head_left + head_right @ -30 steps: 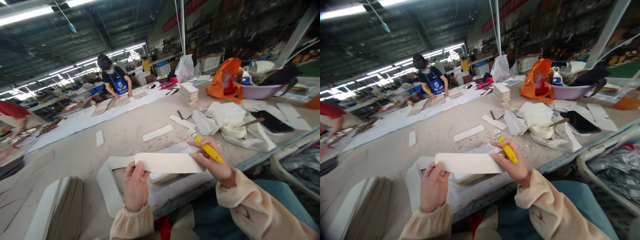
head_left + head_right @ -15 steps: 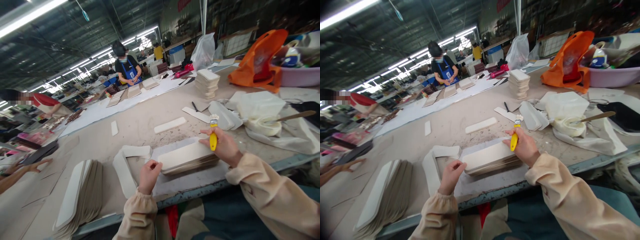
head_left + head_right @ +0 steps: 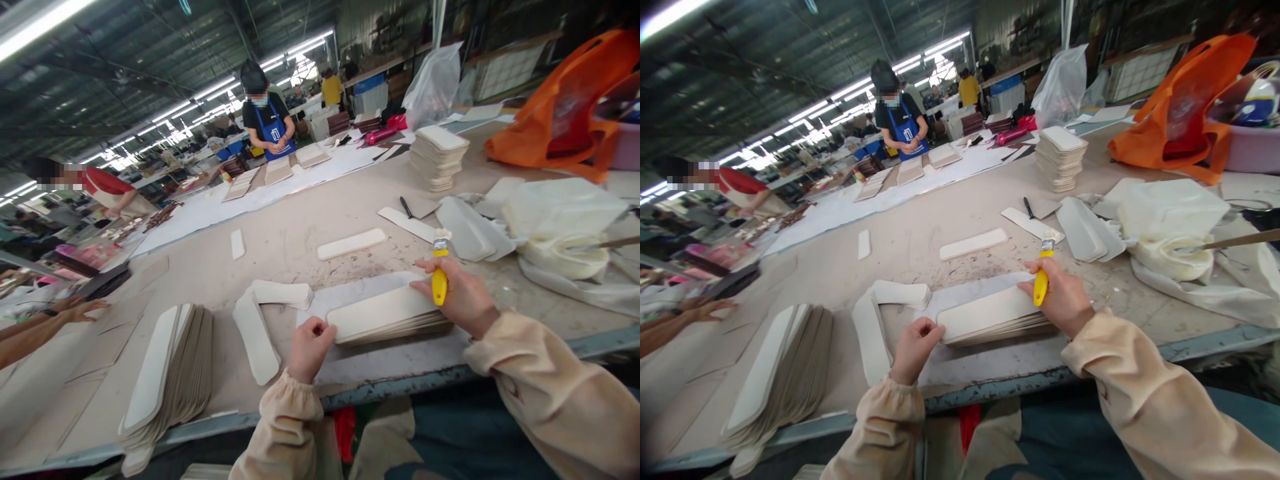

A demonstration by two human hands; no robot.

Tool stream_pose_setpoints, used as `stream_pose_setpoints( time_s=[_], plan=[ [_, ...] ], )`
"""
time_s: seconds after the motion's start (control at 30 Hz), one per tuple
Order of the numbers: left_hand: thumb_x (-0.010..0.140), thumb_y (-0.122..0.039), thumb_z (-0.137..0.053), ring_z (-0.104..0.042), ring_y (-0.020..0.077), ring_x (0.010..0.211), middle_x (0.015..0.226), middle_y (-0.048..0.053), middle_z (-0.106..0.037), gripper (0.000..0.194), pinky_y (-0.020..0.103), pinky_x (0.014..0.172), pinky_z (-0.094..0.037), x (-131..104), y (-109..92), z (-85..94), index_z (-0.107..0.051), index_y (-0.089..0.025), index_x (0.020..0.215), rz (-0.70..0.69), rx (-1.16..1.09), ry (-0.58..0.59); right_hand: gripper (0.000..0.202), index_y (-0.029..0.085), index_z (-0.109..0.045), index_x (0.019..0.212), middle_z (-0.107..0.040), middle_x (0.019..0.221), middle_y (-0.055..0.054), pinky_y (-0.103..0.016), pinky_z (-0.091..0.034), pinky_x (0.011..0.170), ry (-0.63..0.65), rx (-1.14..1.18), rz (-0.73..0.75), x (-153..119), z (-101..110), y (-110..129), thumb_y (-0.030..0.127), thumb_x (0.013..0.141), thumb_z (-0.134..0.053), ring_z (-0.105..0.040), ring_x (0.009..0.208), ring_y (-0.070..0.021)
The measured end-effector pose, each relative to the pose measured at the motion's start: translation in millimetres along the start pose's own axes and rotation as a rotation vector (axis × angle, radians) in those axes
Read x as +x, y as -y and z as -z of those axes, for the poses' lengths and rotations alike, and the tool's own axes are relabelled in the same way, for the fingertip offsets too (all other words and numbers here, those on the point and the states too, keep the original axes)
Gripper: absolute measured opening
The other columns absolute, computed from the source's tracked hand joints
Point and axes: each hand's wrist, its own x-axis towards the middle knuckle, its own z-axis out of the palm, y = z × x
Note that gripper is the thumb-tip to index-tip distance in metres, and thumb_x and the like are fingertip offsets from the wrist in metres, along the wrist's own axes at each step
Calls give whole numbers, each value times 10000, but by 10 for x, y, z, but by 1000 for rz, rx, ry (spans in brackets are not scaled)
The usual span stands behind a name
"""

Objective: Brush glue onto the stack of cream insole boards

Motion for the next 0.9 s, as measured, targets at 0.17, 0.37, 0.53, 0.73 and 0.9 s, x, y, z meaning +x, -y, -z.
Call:
stream_pose_setpoints(
  time_s=[0.17, 0.37, 0.53, 0.73, 0.9],
  plan=[
    [702, -361, -650, -491, 120, 561, 569, -53, -526, 203, 251, 590, -373, 10, 29, -22, -555, -185, 737, 16, -25, -29, 409, 270, -520, 924, -687, 1096, -67, -444, -509, 627, 38, -1, -23, -23, -11, -29, 660, 809, -564, -656, 740, -296],
    [712, -372, -671, -537, 142, 592, 613, -50, -558, 444, 264, 615, -410, 19, 49, -42, -577, -151, 1085, 30, -83, -37, 367, 232, -549, 943, -692, 1030, -97, -434, -517, 627, 37, -44, 9, -54, -31, -57, 586, 845, -544, -655, 726, -285],
    [707, -427, -687, -523, 138, 589, 650, -37, -557, 422, 264, 598, -418, 25, 60, -34, -630, -158, 1028, 24, -111, -5, 266, 220, -585, 1016, -671, 1003, -101, -480, -527, 833, -24, -40, 71, -80, 41, -20, 433, 857, -590, -647, 944, -307],
    [665, -552, -720, -513, 145, 565, 656, -35, -552, 575, 262, 538, -398, 35, 90, -10, -607, -155, 1065, 56, -159, 14, 25, 246, -541, 891, -658, 1172, -82, -444, -495, 991, 120, 31, 343, -304, 57, 267, 262, 909, -549, -594, 1154, -234],
    [626, -609, -733, -533, 160, 581, 661, -26, -561, 662, 269, 537, -404, 37, 80, 2, -603, -147, 1082, 71, -157, 6, 60, 221, -554, 921, -636, 1223, -105, -471, -428, 1069, 244, 27, 520, -539, -119, 367, 265, 926, -514, -601, 1154, -220]
  ],
)
